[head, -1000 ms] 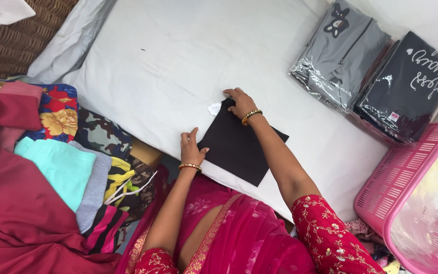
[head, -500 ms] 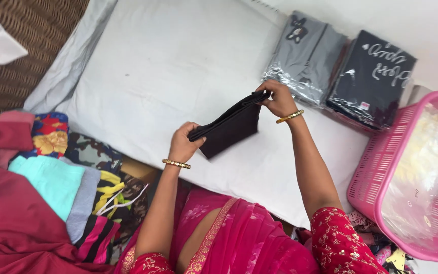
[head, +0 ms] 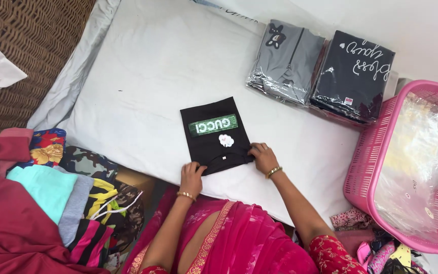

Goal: The person folds several t-shirts on a white table, places each folded shirt into a clear plastic bag, and stacks the packaged shirts. The shirts include a dark blue shirt with a graphic, a dark blue shirt with white text, and a black shirt with a green logo.

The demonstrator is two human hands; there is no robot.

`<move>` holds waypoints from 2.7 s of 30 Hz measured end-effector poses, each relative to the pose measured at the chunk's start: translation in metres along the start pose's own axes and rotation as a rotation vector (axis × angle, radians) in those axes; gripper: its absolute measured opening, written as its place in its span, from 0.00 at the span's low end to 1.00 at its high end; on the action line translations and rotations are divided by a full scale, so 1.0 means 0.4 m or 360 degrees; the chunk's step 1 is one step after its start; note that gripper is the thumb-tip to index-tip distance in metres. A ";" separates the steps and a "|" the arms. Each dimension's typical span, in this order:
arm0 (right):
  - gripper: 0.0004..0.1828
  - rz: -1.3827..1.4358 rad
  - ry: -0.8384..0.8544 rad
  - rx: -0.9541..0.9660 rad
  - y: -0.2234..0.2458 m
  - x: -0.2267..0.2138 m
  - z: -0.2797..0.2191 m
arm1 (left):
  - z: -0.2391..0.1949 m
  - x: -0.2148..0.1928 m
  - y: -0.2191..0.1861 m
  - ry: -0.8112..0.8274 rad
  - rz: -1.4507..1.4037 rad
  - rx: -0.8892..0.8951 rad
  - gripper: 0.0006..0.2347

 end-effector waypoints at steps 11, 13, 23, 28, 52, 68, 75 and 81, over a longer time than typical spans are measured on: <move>0.10 0.0499 -0.0177 0.0671 -0.009 0.028 0.011 | 0.016 0.020 0.024 -0.0151 -0.0361 -0.0292 0.17; 0.12 0.0377 -0.0186 0.0846 -0.009 0.059 0.034 | 0.036 0.055 0.039 -0.0116 -0.0637 -0.0804 0.15; 0.21 0.0528 -0.0102 0.1123 -0.058 0.128 0.103 | 0.071 0.146 0.122 0.0063 -0.0895 -0.1192 0.18; 0.18 0.0561 0.0323 0.1405 -0.038 0.114 0.101 | 0.069 0.140 0.108 0.0288 -0.0980 -0.1222 0.25; 0.16 0.0172 -0.0475 0.0766 0.048 0.045 0.042 | 0.067 0.101 0.092 0.0804 -0.0756 -0.1151 0.15; 0.14 -0.0120 -0.0254 0.0024 0.135 0.113 -0.052 | 0.059 0.134 0.097 0.0801 -0.1110 -0.1332 0.12; 0.08 -0.0208 -0.0303 0.0003 0.142 0.117 -0.047 | 0.052 0.153 0.110 0.0742 -0.1247 -0.1340 0.11; 0.05 -0.0175 -0.0461 -0.0078 0.164 0.114 -0.039 | 0.037 0.185 0.136 0.0738 -0.1273 -0.1301 0.13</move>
Point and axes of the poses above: each hand's wrist, its own z-axis towards the middle knuckle, its own x-axis out of the palm, y = z × x, the point moved 2 cm from there along z, towards the middle knuckle, and after that the axes turned 11 degrees about z, right-handed, at the moved point
